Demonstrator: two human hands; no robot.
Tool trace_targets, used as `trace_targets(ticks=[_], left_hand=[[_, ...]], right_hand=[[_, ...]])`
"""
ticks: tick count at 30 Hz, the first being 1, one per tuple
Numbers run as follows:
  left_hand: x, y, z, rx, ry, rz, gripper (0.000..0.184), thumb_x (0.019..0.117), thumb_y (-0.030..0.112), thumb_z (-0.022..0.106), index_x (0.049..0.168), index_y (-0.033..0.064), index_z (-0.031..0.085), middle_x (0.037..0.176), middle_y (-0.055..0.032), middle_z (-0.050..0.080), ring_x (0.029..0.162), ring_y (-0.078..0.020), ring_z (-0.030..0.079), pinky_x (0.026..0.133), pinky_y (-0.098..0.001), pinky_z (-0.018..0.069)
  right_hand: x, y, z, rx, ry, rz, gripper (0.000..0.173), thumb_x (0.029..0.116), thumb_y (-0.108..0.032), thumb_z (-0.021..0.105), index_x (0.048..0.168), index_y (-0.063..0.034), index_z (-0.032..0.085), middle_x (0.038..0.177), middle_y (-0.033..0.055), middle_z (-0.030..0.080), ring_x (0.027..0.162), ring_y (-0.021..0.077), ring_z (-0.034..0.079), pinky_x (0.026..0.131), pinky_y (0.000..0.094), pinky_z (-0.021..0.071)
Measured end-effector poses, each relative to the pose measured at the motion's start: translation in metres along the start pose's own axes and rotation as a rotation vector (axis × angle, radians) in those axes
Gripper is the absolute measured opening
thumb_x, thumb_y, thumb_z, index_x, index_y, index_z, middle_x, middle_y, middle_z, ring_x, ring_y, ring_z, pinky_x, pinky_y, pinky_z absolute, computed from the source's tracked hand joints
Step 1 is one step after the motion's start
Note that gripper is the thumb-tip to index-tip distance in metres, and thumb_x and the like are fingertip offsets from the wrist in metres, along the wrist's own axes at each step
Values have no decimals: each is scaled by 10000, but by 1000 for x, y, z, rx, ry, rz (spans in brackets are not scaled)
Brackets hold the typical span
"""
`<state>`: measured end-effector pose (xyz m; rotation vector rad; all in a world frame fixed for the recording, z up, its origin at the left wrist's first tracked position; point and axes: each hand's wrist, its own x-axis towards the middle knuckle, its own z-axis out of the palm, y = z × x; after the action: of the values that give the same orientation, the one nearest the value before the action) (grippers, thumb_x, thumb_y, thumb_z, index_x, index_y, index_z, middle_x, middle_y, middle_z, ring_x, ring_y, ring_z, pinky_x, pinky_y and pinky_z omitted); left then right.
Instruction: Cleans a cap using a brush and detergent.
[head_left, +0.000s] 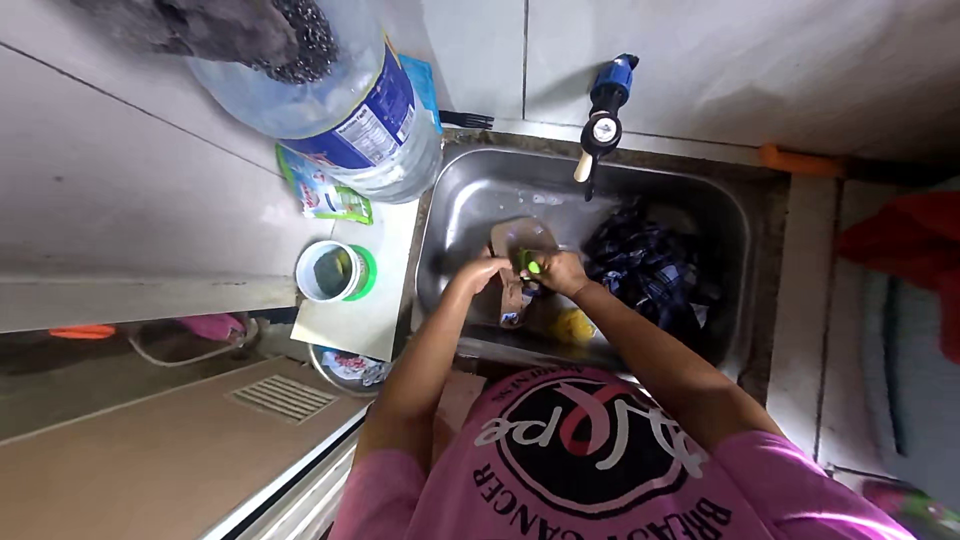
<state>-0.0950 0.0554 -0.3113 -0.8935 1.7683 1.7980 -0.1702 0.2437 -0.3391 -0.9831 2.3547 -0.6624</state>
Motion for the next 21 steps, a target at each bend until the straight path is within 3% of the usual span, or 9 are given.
trace_targets(ticks=[3, 6, 8, 10, 12, 13, 15, 18, 21], left_hand=[[17, 5, 2, 5, 30, -154, 616, 947, 17, 635, 1509, 17, 384, 1427, -230, 529, 1242, -327, 561, 1008, -501, 488], [-4, 12, 21, -10, -40, -134, 592, 955, -43, 605, 1498, 10, 375, 1420, -217, 532, 1223, -297, 570, 1005, -464, 496], [-16, 12, 36, -32, -37, -48, 557, 935, -96, 595, 1457, -12, 418, 1385, -210, 553, 1202, -266, 582, 1002, -436, 504], [-23, 12, 45, -27, -1, 68, 448, 958, -100, 570, 1394, -28, 495, 1329, -190, 583, 1172, -223, 587, 997, -404, 506], [-34, 15, 44, 5, 58, 129, 305, 1012, -26, 548, 1317, -32, 560, 1234, -157, 614, 1104, -168, 589, 971, -357, 506], [-38, 18, 38, 36, 90, 125, 265, 1010, -13, 559, 1273, -40, 578, 1169, -155, 625, 1045, -169, 595, 929, -359, 513], [-49, 20, 29, 69, 83, 91, 328, 1015, -1, 546, 1342, -20, 520, 1179, -159, 622, 1028, -186, 606, 908, -370, 518], [-63, 23, 26, 164, 79, 61, 471, 1046, 41, 489, 1512, 47, 420, 1360, -209, 597, 1164, -272, 627, 985, -453, 519], [-56, 20, 34, 241, 49, 44, 465, 1064, 88, 486, 1521, 52, 408, 1362, -225, 590, 1193, -296, 616, 1010, -479, 504]], right_hand=[[0, 9, -7, 66, -19, -10, 338, 982, -315, 695, 1053, 14, 728, 1015, 253, 731, 999, 464, 702, 877, 680, 518], [5, 20, -27, 439, 191, 268, 357, 986, -269, 697, 1146, 50, 710, 1084, 277, 715, 1069, 433, 681, 983, 650, 490], [7, 0, -31, 606, 360, 228, 330, 952, -235, 736, 1093, 64, 715, 1020, 230, 729, 960, 333, 711, 926, 553, 548], [2, -40, -22, 663, 446, -16, 282, 901, -197, 780, 917, 73, 698, 847, 169, 705, 777, 225, 684, 768, 444, 578], [-2, -55, -16, 540, 503, -239, 376, 875, -270, 800, 753, 47, 640, 684, 142, 637, 634, 231, 629, 627, 436, 531], [-2, -49, -16, 443, 524, -336, 390, 884, -277, 786, 725, 41, 627, 671, 147, 631, 628, 254, 637, 615, 445, 536], [-2, -22, -20, 166, 568, -489, 331, 884, -243, 748, 709, 15, 638, 694, 167, 669, 658, 321, 694, 605, 492, 571], [-5, 25, -28, -75, 502, -353, 216, 899, -186, 742, 859, 24, 714, 862, 219, 740, 826, 418, 745, 705, 602, 595], [-10, 11, -28, 70, 527, -166, 317, 911, -248, 756, 866, 62, 710, 849, 248, 729, 799, 432, 735, 706, 636, 570]])
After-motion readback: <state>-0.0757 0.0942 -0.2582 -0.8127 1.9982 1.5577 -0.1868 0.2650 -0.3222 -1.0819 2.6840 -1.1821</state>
